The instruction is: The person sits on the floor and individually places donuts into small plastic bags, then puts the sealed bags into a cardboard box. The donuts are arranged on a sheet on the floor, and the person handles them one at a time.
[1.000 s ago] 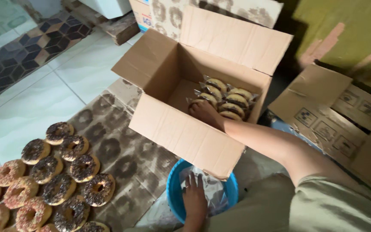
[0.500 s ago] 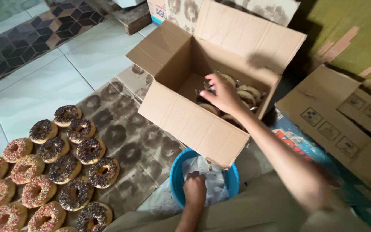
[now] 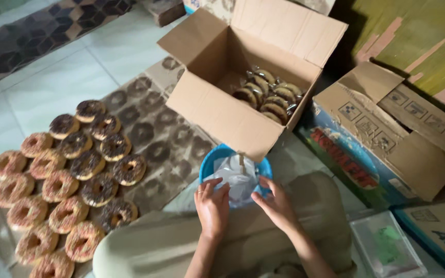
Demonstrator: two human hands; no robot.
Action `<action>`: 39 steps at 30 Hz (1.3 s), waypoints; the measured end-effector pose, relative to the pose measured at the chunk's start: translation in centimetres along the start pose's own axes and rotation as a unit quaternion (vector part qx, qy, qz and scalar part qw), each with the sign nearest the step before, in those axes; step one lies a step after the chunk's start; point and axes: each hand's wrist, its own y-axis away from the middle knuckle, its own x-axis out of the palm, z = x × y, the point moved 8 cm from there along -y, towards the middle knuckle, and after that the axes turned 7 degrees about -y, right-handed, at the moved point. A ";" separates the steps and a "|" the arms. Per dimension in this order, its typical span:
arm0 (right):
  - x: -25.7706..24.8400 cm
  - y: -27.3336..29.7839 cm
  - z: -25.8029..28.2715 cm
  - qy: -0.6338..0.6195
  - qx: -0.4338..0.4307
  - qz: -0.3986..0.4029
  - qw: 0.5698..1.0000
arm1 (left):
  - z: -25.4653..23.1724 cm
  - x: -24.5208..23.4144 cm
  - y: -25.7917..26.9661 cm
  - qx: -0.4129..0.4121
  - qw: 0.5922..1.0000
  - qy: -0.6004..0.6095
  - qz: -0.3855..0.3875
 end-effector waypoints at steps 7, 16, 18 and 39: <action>2.4 2.2 5.1 0.009 -0.114 0.073 0.991 | -6.3 -6.5 3.0 0.080 0.996 -0.025 -0.020; 2.5 2.7 4.5 -0.267 0.036 0.096 0.958 | 2.9 -3.5 4.3 -0.242 0.922 0.298 0.057; 3.0 2.9 5.0 -0.237 0.053 0.150 0.958 | 4.5 -2.2 4.8 -0.266 0.916 0.281 0.102; 1.2 -1.1 -13.0 -0.459 0.193 0.019 0.867 | 15.3 13.0 6.5 -0.222 0.892 0.166 0.356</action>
